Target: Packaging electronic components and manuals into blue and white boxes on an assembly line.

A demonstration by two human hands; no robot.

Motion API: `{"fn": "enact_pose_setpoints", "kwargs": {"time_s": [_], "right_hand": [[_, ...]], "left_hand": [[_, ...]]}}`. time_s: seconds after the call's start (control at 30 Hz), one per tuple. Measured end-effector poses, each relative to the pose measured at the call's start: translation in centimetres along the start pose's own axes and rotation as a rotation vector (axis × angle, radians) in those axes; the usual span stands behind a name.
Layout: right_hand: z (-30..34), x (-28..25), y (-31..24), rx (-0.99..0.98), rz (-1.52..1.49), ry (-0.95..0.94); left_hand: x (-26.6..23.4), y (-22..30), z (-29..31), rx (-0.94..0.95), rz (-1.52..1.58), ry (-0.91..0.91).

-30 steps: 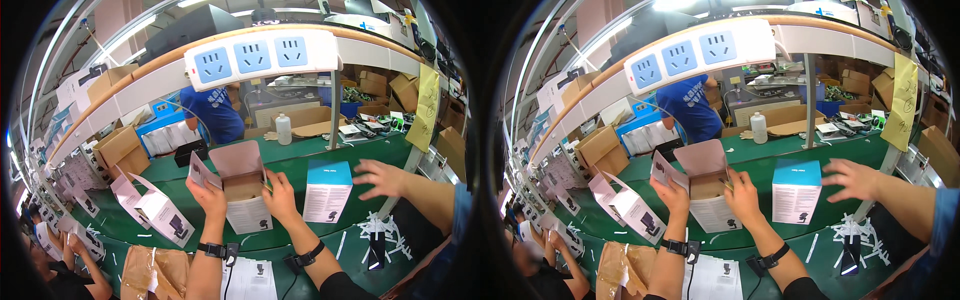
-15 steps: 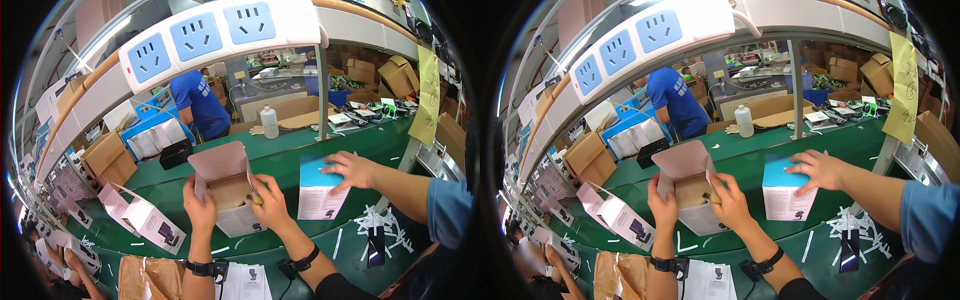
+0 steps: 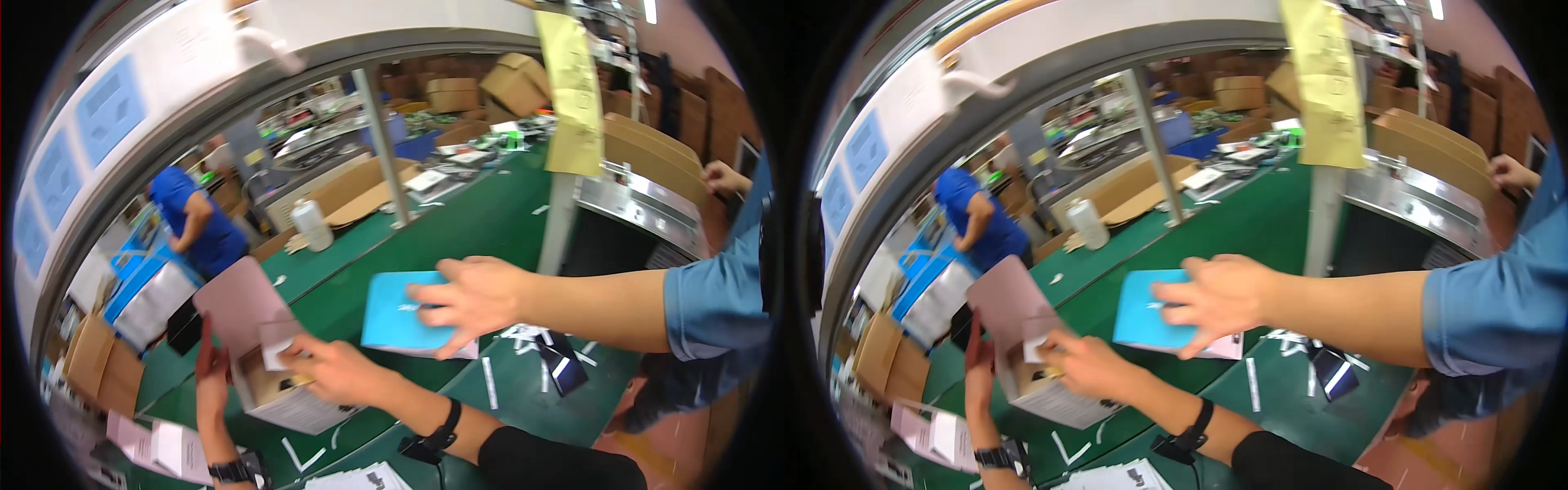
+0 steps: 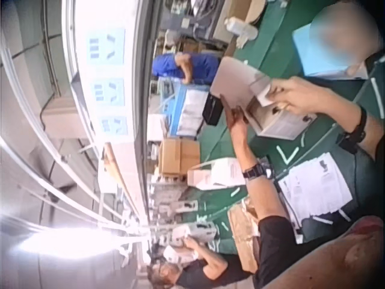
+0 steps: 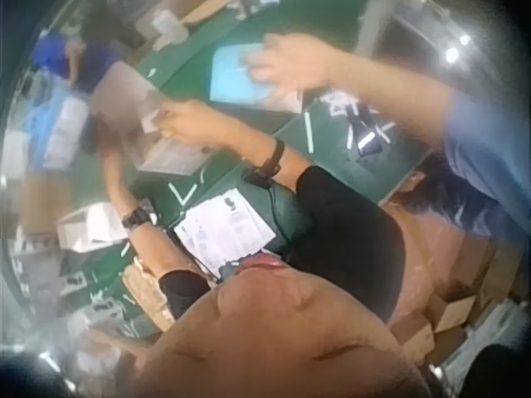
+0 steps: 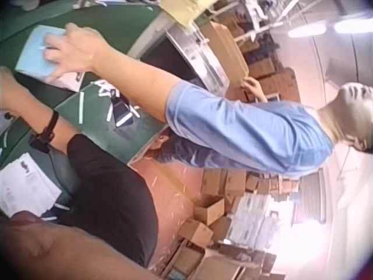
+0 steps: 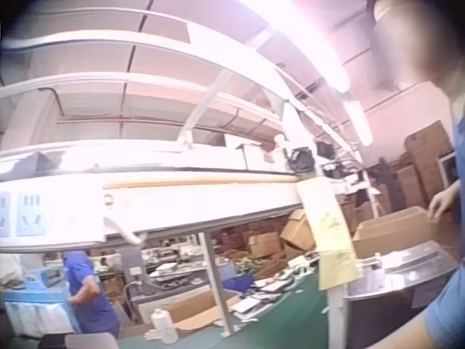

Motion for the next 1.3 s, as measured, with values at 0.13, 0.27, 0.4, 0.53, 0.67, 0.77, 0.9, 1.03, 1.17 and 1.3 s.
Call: {"fn": "enact_pose_setpoints", "kwargs": {"time_s": [0.13,0.27,0.4,0.53,0.67,0.77,0.9,1.03,1.17,1.3], "right_hand": [[0.0,-0.4,0.4,0.116,-0.116,-0.066],[0.4,0.2,2.5,0.27,-0.215,0.104],[0.5,-0.5,3.3,0.394,-0.314,0.177],[1.6,-0.8,3.7,0.418,-0.344,0.395],[1.0,-2.2,1.7,0.149,-0.28,0.568],[3.3,-3.4,3.4,0.158,-0.23,0.675],[5.5,-6.8,5.1,0.208,-0.499,0.741],[3.1,-5.5,2.5,0.172,-0.563,0.289],[2.1,-1.7,3.0,0.161,-0.569,0.094],[2.3,-1.4,3.3,0.217,-0.629,0.036]], "left_hand": [[2.5,-2.0,1.0,0.113,-0.135,0.171],[2.9,-4.5,1.2,0.101,-0.004,0.343],[2.6,-9.0,0.4,0.208,0.073,0.16],[2.6,-1.1,4.6,0.088,-0.136,0.162],[2.8,-2.8,5.6,0.36,0.153,0.157],[4.6,0.0,7.1,0.309,0.083,0.344],[6.7,0.8,7.2,0.456,0.127,0.361],[6.2,1.8,7.9,0.492,0.14,0.357],[5.8,2.1,8.5,0.533,0.147,0.386],[7.2,1.7,8.4,0.503,0.234,0.455]]}}
Point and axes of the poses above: each hand's wrist, its own z-axis away from the middle knuckle, its own x-axis out of the palm, y = z × x, the point moved 7 cm from there along -z, towards the middle knuckle, and after that the axes turned 15 degrees about -z, right-handed, at the moved point
